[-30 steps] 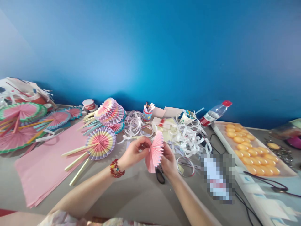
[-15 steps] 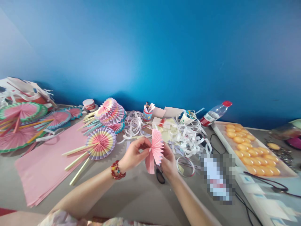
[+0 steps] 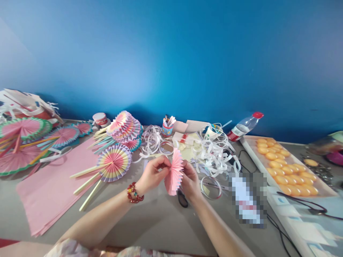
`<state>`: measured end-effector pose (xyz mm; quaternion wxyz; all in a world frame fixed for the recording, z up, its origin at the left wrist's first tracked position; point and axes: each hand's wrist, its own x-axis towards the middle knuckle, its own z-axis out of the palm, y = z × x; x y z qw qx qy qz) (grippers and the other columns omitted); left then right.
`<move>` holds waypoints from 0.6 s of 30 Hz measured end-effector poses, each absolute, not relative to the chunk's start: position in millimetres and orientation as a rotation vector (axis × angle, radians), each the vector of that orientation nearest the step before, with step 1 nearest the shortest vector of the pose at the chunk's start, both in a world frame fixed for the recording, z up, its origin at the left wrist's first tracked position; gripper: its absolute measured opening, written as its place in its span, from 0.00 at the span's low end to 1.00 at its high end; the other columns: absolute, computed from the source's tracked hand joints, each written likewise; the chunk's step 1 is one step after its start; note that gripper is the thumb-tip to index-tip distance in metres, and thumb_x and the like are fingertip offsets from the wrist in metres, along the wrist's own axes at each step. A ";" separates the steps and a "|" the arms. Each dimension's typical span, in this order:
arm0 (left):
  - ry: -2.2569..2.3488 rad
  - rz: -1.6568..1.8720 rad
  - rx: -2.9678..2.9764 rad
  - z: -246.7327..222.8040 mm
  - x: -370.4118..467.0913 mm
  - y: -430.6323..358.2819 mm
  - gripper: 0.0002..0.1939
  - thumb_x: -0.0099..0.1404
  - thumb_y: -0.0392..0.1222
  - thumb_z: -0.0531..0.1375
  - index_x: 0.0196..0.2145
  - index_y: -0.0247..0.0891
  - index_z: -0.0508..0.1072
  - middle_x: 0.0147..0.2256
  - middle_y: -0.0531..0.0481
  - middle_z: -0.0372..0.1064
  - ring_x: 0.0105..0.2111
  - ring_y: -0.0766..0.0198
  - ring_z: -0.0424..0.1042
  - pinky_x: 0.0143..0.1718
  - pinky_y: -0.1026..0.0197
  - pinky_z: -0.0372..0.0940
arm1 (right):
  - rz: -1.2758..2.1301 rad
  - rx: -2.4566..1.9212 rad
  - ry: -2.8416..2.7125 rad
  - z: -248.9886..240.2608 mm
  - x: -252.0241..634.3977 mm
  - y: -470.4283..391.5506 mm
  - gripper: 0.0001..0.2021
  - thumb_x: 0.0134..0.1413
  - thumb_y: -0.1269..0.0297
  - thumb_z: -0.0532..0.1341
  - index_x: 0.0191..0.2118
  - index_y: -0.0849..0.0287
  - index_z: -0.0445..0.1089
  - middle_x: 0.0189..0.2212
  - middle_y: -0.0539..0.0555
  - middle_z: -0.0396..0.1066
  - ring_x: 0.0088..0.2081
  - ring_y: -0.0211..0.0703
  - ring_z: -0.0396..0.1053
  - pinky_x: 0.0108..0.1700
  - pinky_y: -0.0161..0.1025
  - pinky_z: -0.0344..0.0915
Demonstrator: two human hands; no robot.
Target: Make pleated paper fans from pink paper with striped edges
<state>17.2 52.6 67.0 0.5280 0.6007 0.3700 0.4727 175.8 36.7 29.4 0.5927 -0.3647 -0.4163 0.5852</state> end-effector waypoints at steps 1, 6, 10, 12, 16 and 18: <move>0.887 1.129 1.435 67.1 16.9 52.6 0.02 0.57 0.32 0.59 0.30 0.36 0.70 0.29 0.52 0.66 0.29 0.67 0.66 0.33 0.65 0.62 | 1.366 -0.848 -0.967 29.2 175.7 36.7 0.09 0.48 0.62 0.69 0.31 0.54 0.68 0.29 0.48 0.67 0.27 0.36 0.62 0.29 0.33 0.61; 0.886 1.118 1.459 68.1 15.4 52.6 0.02 0.57 0.32 0.58 0.29 0.36 0.70 0.29 0.51 0.67 0.30 0.66 0.66 0.34 0.64 0.62 | 1.369 -0.850 -0.963 29.1 175.3 37.3 0.10 0.47 0.60 0.69 0.32 0.55 0.68 0.29 0.47 0.67 0.26 0.36 0.61 0.29 0.33 0.61; 0.874 1.124 1.457 66.4 15.1 53.2 0.02 0.58 0.32 0.58 0.30 0.36 0.70 0.30 0.51 0.67 0.30 0.66 0.66 0.34 0.65 0.63 | 1.380 -0.851 -0.971 31.1 174.9 37.5 0.10 0.47 0.61 0.69 0.34 0.54 0.69 0.29 0.48 0.69 0.27 0.37 0.63 0.31 0.34 0.63; 0.874 1.128 1.455 65.4 15.4 53.1 0.02 0.59 0.32 0.58 0.30 0.36 0.71 0.30 0.51 0.67 0.30 0.66 0.66 0.34 0.65 0.62 | 1.405 -0.853 -0.976 30.9 175.1 37.6 0.11 0.46 0.60 0.70 0.36 0.54 0.70 0.31 0.49 0.71 0.29 0.39 0.66 0.32 0.35 0.64; 0.879 1.145 1.469 65.6 16.8 52.1 0.02 0.59 0.33 0.59 0.32 0.36 0.70 0.30 0.51 0.67 0.31 0.66 0.67 0.35 0.64 0.63 | 1.419 -0.857 -0.958 26.0 176.1 38.0 0.13 0.45 0.60 0.70 0.38 0.53 0.71 0.31 0.50 0.71 0.29 0.40 0.67 0.31 0.35 0.66; 0.878 1.140 1.473 66.4 17.3 51.7 0.02 0.60 0.34 0.59 0.33 0.36 0.70 0.31 0.51 0.67 0.31 0.65 0.67 0.36 0.64 0.64 | 1.395 -0.859 -0.943 22.8 176.4 37.9 0.13 0.45 0.61 0.70 0.38 0.53 0.71 0.30 0.49 0.71 0.27 0.38 0.67 0.30 0.34 0.65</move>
